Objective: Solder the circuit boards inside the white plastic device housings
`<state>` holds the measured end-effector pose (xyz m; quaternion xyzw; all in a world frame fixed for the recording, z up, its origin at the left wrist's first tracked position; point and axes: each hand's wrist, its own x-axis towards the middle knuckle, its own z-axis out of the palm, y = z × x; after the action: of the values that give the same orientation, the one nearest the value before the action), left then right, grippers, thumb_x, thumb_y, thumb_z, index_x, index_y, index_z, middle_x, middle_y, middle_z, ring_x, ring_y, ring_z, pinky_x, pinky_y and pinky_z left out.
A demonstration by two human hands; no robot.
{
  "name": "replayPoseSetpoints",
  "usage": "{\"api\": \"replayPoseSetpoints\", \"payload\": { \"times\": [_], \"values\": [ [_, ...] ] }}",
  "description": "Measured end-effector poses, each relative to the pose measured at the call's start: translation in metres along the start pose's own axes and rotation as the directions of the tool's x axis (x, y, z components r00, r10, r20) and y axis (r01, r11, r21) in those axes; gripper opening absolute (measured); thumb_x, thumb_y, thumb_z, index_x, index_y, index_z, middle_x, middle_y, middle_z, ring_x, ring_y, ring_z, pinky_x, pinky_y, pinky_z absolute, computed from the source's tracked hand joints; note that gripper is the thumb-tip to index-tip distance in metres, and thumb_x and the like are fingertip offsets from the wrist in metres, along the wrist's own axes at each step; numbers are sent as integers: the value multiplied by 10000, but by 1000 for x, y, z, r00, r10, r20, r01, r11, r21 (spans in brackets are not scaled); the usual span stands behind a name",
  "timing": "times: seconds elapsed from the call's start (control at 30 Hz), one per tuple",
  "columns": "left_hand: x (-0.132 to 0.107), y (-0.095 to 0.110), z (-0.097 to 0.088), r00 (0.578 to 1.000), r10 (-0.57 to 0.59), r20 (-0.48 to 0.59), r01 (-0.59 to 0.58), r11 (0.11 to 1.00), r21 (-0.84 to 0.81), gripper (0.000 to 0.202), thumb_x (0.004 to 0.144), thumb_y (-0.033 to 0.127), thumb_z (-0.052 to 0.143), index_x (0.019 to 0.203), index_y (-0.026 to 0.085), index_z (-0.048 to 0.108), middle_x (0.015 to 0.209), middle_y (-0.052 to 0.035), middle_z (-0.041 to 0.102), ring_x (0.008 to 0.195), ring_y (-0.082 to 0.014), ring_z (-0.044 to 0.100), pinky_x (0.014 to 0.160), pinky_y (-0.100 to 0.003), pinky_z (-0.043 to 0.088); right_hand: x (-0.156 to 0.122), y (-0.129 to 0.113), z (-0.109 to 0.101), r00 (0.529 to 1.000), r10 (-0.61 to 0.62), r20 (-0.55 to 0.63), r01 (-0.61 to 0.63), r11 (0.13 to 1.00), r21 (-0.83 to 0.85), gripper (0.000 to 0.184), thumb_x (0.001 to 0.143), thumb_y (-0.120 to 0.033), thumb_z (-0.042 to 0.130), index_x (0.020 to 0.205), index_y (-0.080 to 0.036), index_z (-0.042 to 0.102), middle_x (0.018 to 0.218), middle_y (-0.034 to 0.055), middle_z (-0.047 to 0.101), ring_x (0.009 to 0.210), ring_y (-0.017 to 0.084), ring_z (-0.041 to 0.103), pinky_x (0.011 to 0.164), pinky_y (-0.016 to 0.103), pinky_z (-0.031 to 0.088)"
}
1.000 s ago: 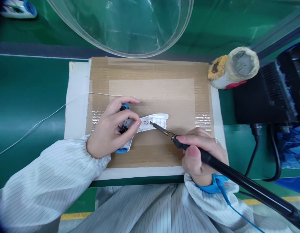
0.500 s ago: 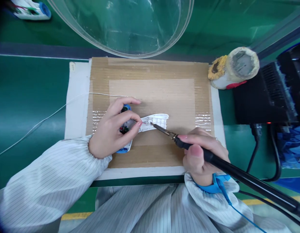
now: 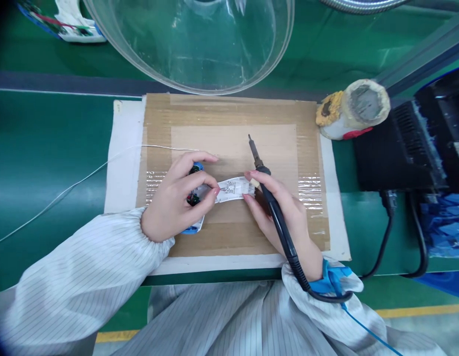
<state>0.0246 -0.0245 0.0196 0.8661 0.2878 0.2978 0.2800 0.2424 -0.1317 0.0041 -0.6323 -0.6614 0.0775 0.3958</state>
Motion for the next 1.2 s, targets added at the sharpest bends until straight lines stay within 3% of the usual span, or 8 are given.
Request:
{"api": "replayPoseSetpoints", "payload": {
  "times": [0.23,0.4,0.53,0.63,0.7,0.8,1.2],
  "values": [
    [3,0,-15,986,146,77,-155,981,118,128,1016,130,625,942,188,712,1446,-182,638,1410,-341,585,1137,-559,524,3,-6,-2,992,-120,23,121,991,-60,540,991,-132,755,1475,-303,587,1268,28,805,1075,190,812,949,264,663],
    [5,4,-6,996,73,-41,-69,994,79,135,997,124,620,917,212,684,1379,-140,681,1327,-315,633,1124,-568,525,5,-6,0,994,-106,33,107,993,-41,485,1005,-148,738,1446,-304,610,1260,30,809,1055,205,818,925,297,677],
    [3,4,0,999,-3,-46,5,998,55,134,994,145,635,889,212,685,1391,-136,669,1319,-308,628,1124,-555,517,0,-6,-4,1000,-20,-22,21,997,74,375,1048,-213,696,1410,-305,656,1213,25,823,1103,214,805,970,332,664],
    [3,2,-1,999,-24,-30,25,999,37,136,999,154,634,890,207,693,1395,-139,658,1326,-307,621,1131,-546,507,-4,-7,-11,979,6,-204,32,983,179,268,1090,-350,646,1337,-287,728,928,9,827,832,196,801,765,331,659],
    [3,1,-1,999,-23,-25,24,999,27,146,1006,155,625,888,202,697,1393,-145,654,1324,-303,622,1131,-531,505,-5,-8,-15,961,-8,-275,73,971,226,245,1096,-411,627,1229,-279,784,764,-4,760,626,171,705,582,326,579],
    [2,1,-1,999,-23,-27,24,1000,20,146,1002,154,622,884,196,697,1392,-148,657,1305,-307,628,1125,-528,507,-5,-9,-18,969,6,-248,64,960,272,218,1100,-362,613,1114,-269,811,713,-3,711,563,161,631,502,325,492],
    [3,2,-1,999,-21,-29,22,999,24,127,986,153,632,878,198,682,1371,-146,663,1278,-287,636,1110,-487,507,-6,-5,-15,971,-19,-238,77,969,237,215,1091,-325,613,1016,-262,804,711,-2,721,535,148,628,490,317,511]
  ]
}}
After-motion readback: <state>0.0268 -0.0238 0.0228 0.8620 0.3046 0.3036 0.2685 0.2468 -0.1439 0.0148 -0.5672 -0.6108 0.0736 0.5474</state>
